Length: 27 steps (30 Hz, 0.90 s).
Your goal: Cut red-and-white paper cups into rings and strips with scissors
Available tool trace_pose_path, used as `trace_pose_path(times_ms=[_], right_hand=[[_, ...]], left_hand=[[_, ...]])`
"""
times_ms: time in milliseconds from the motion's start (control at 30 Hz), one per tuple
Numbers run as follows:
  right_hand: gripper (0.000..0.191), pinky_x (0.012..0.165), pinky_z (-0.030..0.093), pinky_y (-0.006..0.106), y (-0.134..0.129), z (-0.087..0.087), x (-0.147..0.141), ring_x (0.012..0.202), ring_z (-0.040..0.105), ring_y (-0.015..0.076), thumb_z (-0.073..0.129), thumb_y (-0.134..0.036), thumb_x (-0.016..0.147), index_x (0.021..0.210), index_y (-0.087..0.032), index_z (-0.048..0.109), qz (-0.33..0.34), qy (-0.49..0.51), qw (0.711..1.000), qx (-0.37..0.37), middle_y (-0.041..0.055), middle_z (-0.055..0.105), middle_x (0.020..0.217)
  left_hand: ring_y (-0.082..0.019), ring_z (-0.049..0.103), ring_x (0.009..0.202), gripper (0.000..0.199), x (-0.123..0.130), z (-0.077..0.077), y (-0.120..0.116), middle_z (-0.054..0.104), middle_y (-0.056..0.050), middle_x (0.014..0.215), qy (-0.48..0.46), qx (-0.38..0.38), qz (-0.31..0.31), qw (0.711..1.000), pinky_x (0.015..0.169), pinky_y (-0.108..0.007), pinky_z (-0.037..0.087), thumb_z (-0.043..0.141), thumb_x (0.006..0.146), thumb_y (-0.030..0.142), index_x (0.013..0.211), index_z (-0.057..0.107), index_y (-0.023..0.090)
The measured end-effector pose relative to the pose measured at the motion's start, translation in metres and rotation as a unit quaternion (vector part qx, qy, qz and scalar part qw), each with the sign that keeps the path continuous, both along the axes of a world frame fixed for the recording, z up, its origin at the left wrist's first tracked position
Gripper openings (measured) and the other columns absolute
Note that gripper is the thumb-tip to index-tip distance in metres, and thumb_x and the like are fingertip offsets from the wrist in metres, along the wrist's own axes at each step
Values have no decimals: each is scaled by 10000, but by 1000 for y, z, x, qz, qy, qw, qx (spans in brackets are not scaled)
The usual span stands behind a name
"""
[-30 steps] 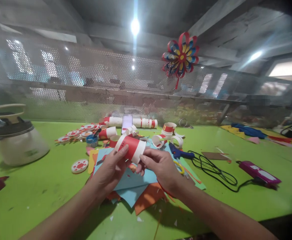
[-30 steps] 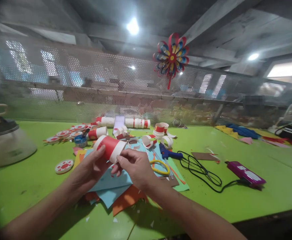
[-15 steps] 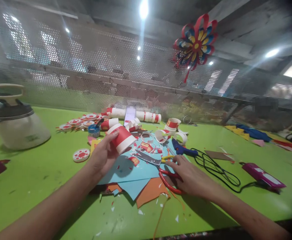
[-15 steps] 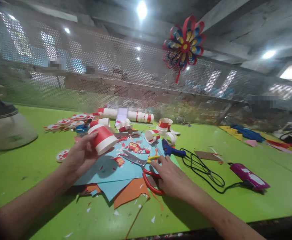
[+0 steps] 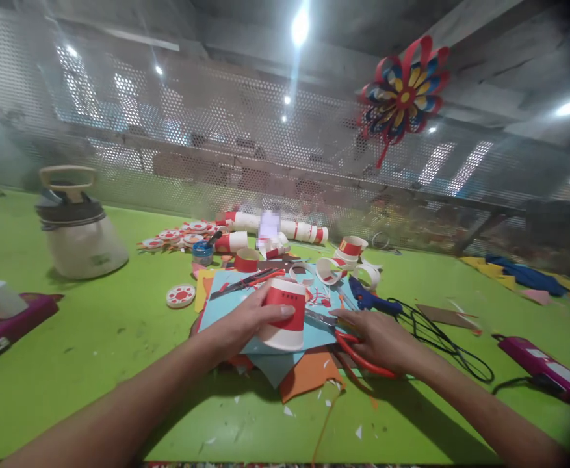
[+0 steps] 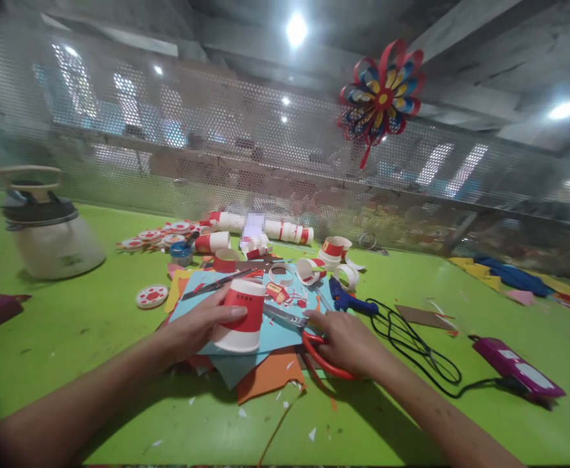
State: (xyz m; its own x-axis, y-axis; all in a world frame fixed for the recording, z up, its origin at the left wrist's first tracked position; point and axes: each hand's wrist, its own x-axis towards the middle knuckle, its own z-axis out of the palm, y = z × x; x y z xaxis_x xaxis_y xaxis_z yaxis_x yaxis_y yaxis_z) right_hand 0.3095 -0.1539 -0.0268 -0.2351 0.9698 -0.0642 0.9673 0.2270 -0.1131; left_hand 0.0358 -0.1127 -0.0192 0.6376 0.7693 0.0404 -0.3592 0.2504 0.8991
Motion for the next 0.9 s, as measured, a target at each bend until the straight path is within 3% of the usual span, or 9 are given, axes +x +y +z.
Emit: trace_pose_path(times_ms=[167, 333, 400, 500, 633, 700, 800, 900], right_hand=[[497, 912, 443, 442, -11, 17, 9, 1128, 556, 318, 485, -411, 912, 1385, -261, 465, 10, 65, 998, -15, 140, 577, 1268], [566, 1001, 421, 415, -10, 35, 11, 1245, 476, 289, 483, -476, 909, 1404, -216, 390, 23, 161, 987, -13, 134, 466, 1404], [566, 928, 484, 389, -8, 38, 1, 1148, 550, 275, 509, -504, 891, 1357, -198, 415, 13, 258, 966, -17, 140, 544, 1293], [481, 777, 540, 336, -8, 38, -20, 858, 637, 214, 521, -558, 881, 1194, -193, 520, 19, 407, 912, -53, 78, 638, 951], [529, 727, 541, 313, -20, 32, -43, 731, 628, 189, 316, -642, 930, 1086, -224, 600, 106, 455, 883, -57, 52, 634, 828], [543, 721, 548, 295, -30, 30, -50, 789, 649, 205, 303, -648, 929, 1197, -263, 576, 103, 433, 894, -60, 65, 665, 897], [493, 846, 523, 318, -39, 31, -58, 1031, 618, 260, 438, -601, 908, 1284, -299, 542, 56, 380, 923, -1, 80, 633, 1186], [484, 741, 534, 317, -39, 32, -69, 871, 648, 241, 438, -611, 898, 1228, -284, 577, 95, 387, 917, 36, 66, 686, 1016]], left_hand=[[-195, 661, 633, 456, -8, 10, 8, 728, -93, 846, -58, -16, 40, 997, 575, -275, 509, 720, 732, 254, 1159, 588, 160], [-252, 703, 734, 373, -22, 25, 26, 734, -137, 883, -146, -40, 181, 972, 688, -341, 578, 683, 768, 238, 1107, 615, 99], [-257, 708, 748, 372, -27, 27, 34, 734, -145, 905, -171, -56, 227, 957, 713, -365, 590, 666, 786, 243, 1123, 608, 95], [-235, 709, 738, 320, -32, 27, 43, 735, -122, 889, -201, -63, 257, 943, 707, -380, 604, 620, 825, 233, 1115, 607, 100], [-241, 714, 776, 278, -33, 27, 46, 742, -110, 906, -222, -61, 283, 931, 722, -434, 609, 558, 850, 182, 1116, 605, 115], [-254, 716, 801, 304, -33, 27, 45, 744, -115, 917, -222, -56, 297, 927, 734, -443, 607, 553, 834, 158, 1130, 600, 112], [-264, 717, 811, 375, -34, 27, 41, 747, -115, 921, -214, -56, 308, 925, 746, -430, 605, 561, 789, 128, 1162, 594, 112], [-261, 718, 809, 452, -34, 27, 35, 757, -91, 898, -203, -68, 284, 935, 773, -418, 596, 585, 735, 108, 1186, 597, 129]])
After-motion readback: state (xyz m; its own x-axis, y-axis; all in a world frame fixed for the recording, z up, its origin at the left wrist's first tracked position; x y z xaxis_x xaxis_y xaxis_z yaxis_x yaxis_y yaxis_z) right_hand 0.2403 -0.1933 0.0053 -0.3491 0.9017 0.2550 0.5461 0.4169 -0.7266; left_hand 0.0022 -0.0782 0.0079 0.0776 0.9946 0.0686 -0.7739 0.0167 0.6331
